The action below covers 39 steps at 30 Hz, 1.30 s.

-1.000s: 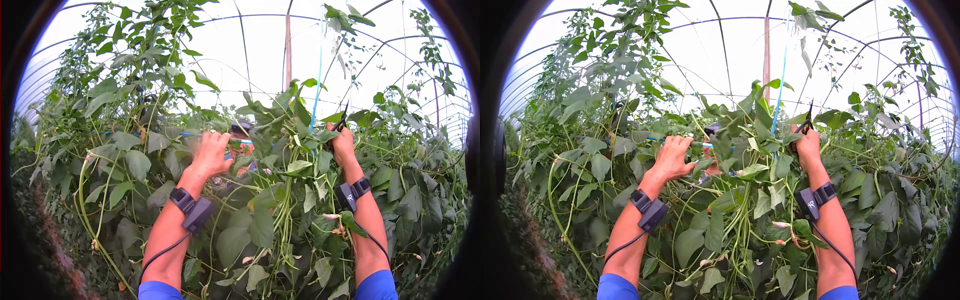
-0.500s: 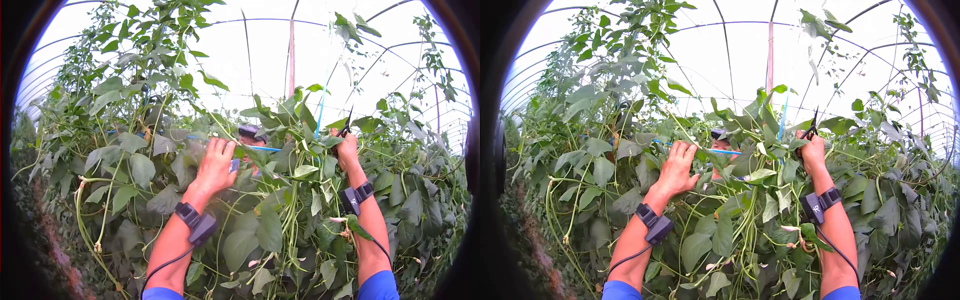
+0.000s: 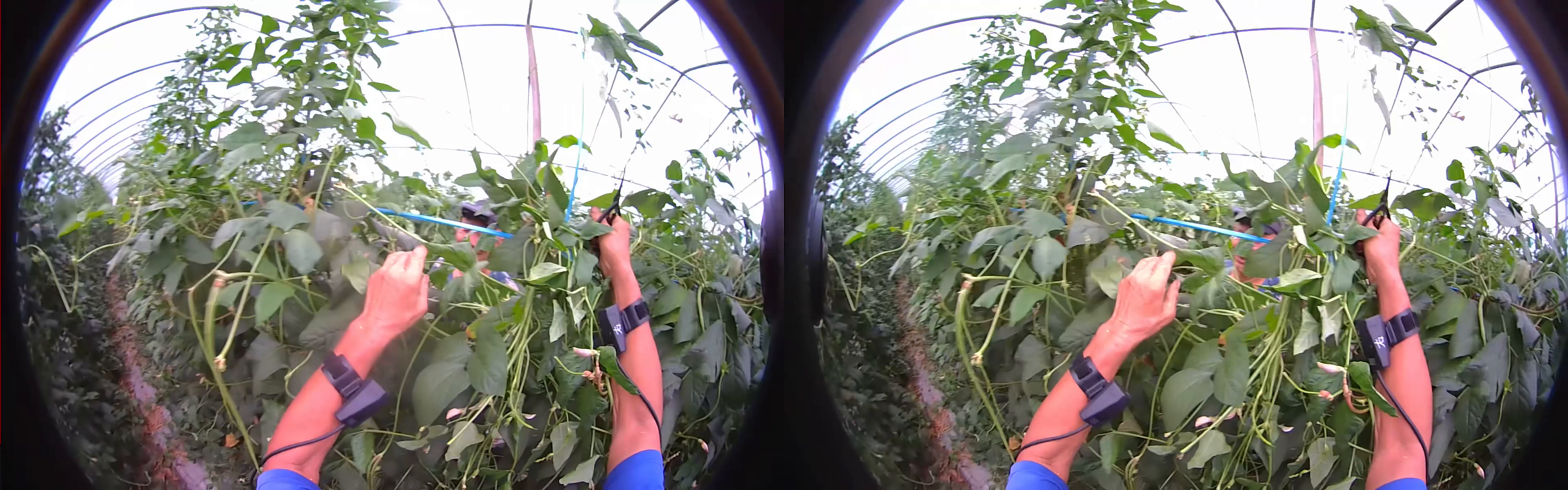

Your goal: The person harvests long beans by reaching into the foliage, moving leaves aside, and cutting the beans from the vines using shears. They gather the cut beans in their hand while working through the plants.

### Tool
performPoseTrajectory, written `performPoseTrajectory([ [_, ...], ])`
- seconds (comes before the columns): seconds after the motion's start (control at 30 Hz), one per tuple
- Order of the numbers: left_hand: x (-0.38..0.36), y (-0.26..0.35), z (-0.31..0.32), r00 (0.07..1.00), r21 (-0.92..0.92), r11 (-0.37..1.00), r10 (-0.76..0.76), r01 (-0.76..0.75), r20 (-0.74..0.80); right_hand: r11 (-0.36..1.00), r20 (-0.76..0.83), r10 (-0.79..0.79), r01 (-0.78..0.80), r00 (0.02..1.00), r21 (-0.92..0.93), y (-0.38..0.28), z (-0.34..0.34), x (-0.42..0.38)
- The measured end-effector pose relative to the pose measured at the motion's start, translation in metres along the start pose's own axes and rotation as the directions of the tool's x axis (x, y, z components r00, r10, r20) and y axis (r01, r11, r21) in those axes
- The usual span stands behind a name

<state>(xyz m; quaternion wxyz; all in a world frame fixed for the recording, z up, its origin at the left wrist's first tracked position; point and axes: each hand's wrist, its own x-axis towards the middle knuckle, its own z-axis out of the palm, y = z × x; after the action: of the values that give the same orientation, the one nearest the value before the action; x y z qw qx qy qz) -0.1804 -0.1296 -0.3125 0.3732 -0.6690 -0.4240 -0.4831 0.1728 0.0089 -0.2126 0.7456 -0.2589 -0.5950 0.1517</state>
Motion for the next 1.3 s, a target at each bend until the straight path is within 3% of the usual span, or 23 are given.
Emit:
performPoseTrajectory([
  [0.07, 0.001, 0.007, -0.017, 1.0, 0.02, 1.0, -0.005, 0.005, -0.001, 0.999, 0.03, -0.02, 0.019, 0.999, 0.027, 0.003, -0.002, 0.003],
  [0.13, 0.006, 0.01, -0.035, 0.966, 0.027, 0.987, 0.158, -0.156, -0.203, 0.999, 0.028, -0.012, 0.011, 1.0, 0.037, 0.008, -0.002, 0.006],
  [0.23, 0.027, 0.011, -0.07, 0.908, 0.082, 0.976, 0.219, -0.203, -0.356, 0.999, 0.032, -0.017, 0.016, 0.999, 0.05, 0.007, -0.002, 0.004],
  [0.37, 0.04, -0.031, -0.098, 0.916, 0.239, 0.971, 0.073, 0.026, -0.395, 0.996, 0.05, -0.031, 0.027, 0.998, 0.083, 0.002, -0.001, -0.001],
  [0.43, 0.032, -0.066, -0.097, 0.928, 0.127, 0.969, -0.159, 0.212, -0.337, 0.994, 0.072, -0.053, 0.045, 0.996, 0.101, 0.005, -0.001, 0.003],
  [0.5, 0.023, -0.088, -0.104, 0.925, 0.193, 0.937, -0.225, 0.292, -0.307, 0.995, 0.037, -0.093, 0.092, 0.995, 0.041, 0.011, 0.0, 0.006],
  [0.6, 0.008, -0.106, -0.118, 0.769, 0.005, 0.785, -0.605, 0.619, -0.207, 0.996, 0.049, -0.054, 0.05, 0.997, 0.072, 0.002, 0.001, 0.001],
  [0.63, 0.003, -0.117, -0.119, 0.761, 0.014, 0.777, -0.614, 0.63, -0.21, 0.997, 0.054, -0.025, 0.02, 0.998, 0.077, -0.001, 0.002, -0.002],
  [0.7, 0.0, -0.113, -0.129, 0.729, -0.251, 0.714, -0.683, 0.654, -0.044, 0.998, 0.083, -0.024, 0.019, 0.996, 0.064, 0.003, 0.001, -0.001],
  [0.73, -0.002, -0.109, -0.13, 0.63, -0.284, 0.589, -0.774, 0.756, 0.073, 0.997, 0.074, -0.027, 0.021, 0.997, 0.075, 0.003, 0.001, -0.001],
  [0.77, -0.003, -0.105, -0.127, 0.626, -0.283, 0.587, -0.777, 0.758, 0.067, 0.996, 0.064, -0.034, 0.028, 0.997, 0.088, 0.003, 0.001, 0.0],
  [0.83, -0.006, -0.101, -0.127, 0.518, -0.477, 0.353, -0.81, 0.805, 0.275, 0.997, 0.026, -0.057, 0.056, 0.998, 0.048, 0.009, 0.002, 0.004],
  [0.97, -0.007, -0.097, -0.127, 0.478, -0.358, 0.351, -0.792, 0.865, 0.38, 0.997, 0.04, -0.054, 0.051, 0.998, 0.06, 0.004, 0.001, 0.002],
  [1.03, -0.01, -0.092, -0.127, 0.477, -0.425, 0.318, -0.808, 0.848, 0.346, 0.998, 0.046, -0.036, 0.033, 0.998, 0.058, 0.009, 0.0, 0.005],
  [1.1, -0.014, -0.096, -0.129, 0.543, -0.499, 0.322, -0.738, 0.805, 0.4, 0.997, 0.053, -0.053, 0.049, 0.997, 0.06, 0.014, 0.001, 0.007],
  [1.3, -0.014, -0.07, -0.167, 0.696, -0.813, 0.276, -0.688, 0.513, 0.206, 0.997, 0.062, -0.057, 0.054, 0.996, 0.046, 0.027, -0.001, 0.017],
])
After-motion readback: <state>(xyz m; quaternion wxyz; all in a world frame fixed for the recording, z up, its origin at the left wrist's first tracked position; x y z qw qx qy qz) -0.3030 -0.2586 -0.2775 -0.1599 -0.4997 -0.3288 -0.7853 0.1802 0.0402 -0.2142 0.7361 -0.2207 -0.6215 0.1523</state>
